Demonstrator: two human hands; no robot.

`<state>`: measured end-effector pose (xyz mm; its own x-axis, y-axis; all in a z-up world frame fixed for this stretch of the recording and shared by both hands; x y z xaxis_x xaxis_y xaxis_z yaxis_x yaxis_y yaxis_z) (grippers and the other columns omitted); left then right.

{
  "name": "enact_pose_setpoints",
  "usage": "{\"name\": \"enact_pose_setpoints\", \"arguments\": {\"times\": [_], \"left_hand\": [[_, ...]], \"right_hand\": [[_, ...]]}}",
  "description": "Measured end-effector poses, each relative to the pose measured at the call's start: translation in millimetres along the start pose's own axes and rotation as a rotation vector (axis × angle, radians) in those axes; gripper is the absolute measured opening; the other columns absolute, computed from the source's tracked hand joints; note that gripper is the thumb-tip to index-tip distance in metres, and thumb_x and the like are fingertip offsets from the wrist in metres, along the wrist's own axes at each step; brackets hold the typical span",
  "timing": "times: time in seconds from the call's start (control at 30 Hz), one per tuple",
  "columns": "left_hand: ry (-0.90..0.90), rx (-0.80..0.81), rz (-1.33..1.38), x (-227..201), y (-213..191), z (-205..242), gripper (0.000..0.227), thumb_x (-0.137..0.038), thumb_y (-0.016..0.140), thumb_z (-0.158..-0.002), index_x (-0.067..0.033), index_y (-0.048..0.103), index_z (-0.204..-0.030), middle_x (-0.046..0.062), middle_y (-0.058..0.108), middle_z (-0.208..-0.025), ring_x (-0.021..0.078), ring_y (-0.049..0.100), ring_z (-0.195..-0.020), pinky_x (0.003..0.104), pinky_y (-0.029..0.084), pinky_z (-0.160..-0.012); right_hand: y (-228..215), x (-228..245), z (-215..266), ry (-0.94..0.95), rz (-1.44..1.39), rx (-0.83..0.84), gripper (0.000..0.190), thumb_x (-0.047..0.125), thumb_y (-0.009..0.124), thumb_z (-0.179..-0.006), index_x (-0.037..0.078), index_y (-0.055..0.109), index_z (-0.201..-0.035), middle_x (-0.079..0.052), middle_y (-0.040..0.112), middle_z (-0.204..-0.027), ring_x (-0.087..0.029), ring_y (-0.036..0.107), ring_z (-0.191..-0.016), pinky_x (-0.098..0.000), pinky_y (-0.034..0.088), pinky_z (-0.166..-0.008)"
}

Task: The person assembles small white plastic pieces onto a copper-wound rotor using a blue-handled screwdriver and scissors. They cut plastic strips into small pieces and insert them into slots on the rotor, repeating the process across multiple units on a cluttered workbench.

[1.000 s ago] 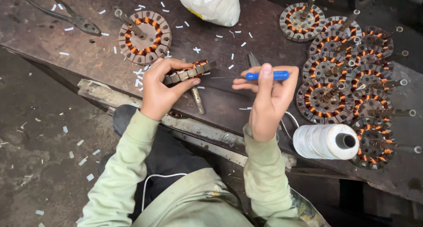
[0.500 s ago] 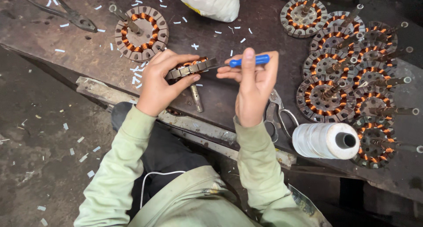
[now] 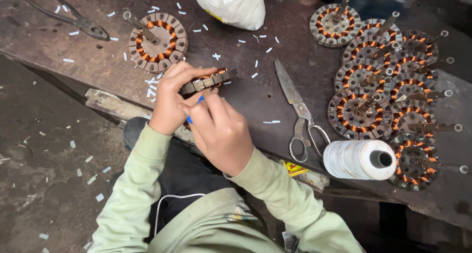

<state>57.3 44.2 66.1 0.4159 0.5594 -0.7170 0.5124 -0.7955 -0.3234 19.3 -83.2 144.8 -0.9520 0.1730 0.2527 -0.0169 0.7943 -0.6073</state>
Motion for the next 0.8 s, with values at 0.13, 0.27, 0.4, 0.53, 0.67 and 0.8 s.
{"name": "enact_pose_setpoints", "arguments": {"times": [0.13, 0.27, 0.4, 0.53, 0.67, 0.8], "left_hand": [[-0.030, 0.000, 0.020, 3.6, -3.4, 5.7, 0.045, -0.007, 0.084, -0.079, -0.0057, 0.075, -0.123, 0.009, 0.066, -0.103, 0.0238, 0.063, -0.099, 0.034, 0.050, -0.091], [-0.041, -0.028, 0.050, 6.6, -6.7, 11.4, 0.043, -0.012, 0.088, -0.082, -0.0038, 0.072, -0.122, 0.008, 0.069, -0.112, 0.0207, 0.066, -0.105, 0.032, 0.052, -0.093], [-0.062, -0.056, 0.116, 15.7, -10.7, 18.9, 0.045, -0.011, 0.090, -0.082, -0.0016, 0.069, -0.121, 0.009, 0.069, -0.117, 0.0191, 0.067, -0.108, 0.032, 0.053, -0.097], [-0.049, -0.074, 0.120, 20.8, -14.4, 22.4, 0.044, -0.008, 0.091, -0.081, -0.0013, 0.069, -0.119, 0.010, 0.068, -0.118, 0.0199, 0.066, -0.110, 0.032, 0.053, -0.100], [-0.083, -0.067, 0.105, 20.4, -13.9, 27.4, 0.043, -0.008, 0.090, -0.083, -0.0016, 0.070, -0.120, 0.009, 0.068, -0.118, 0.0201, 0.066, -0.111, 0.032, 0.052, -0.101], [-0.090, -0.061, 0.068, 3.4, -18.3, 24.0, 0.055, -0.011, 0.091, -0.080, -0.0006, 0.065, -0.127, 0.012, 0.064, -0.126, 0.0226, 0.063, -0.119, 0.034, 0.050, -0.104]], "right_hand": [[-11.8, -9.5, 8.7, 0.064, -0.048, -0.053, 0.018, 0.005, 0.072, -0.096, 0.000, 0.056, -0.099, -0.018, 0.065, -0.106, -0.032, 0.069, -0.086, -0.0397, 0.055, -0.077], [-52.0, -73.9, 53.9, 0.498, -0.628, -0.512, 0.019, 0.009, 0.058, -0.111, 0.001, 0.041, -0.113, -0.019, 0.067, -0.110, -0.021, 0.074, -0.085, -0.0331, 0.065, -0.079], [-63.1, -111.6, 82.9, 0.588, -0.585, -0.632, 0.018, 0.006, 0.057, -0.111, -0.001, 0.041, -0.116, -0.021, 0.065, -0.113, -0.024, 0.072, -0.090, -0.0365, 0.065, -0.082], [-47.3, -105.0, 76.3, 0.391, 0.033, -0.285, 0.013, 0.002, 0.067, -0.102, -0.003, 0.056, -0.107, -0.020, 0.069, -0.112, -0.031, 0.071, -0.097, -0.0407, 0.057, -0.087], [-11.5, -114.9, 83.2, 0.375, 0.086, -0.026, 0.010, -0.003, 0.064, -0.097, -0.001, 0.063, -0.107, -0.019, 0.066, -0.119, -0.037, 0.068, -0.108, -0.0420, 0.055, -0.092], [5.4, -120.6, 85.5, 0.387, 0.136, 0.107, 0.015, 0.001, 0.067, -0.094, -0.001, 0.065, -0.109, -0.021, 0.063, -0.125, -0.040, 0.061, -0.116, -0.0463, 0.051, -0.097]]}}
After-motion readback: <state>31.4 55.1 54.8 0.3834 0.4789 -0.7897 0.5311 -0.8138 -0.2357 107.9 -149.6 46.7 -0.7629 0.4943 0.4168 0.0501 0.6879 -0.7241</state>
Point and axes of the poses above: each hand's wrist, its own z-axis away from the middle knuckle, its own y-axis out of the palm, x = y × z, the point moved 10 cm from there along -z, towards the middle knuckle
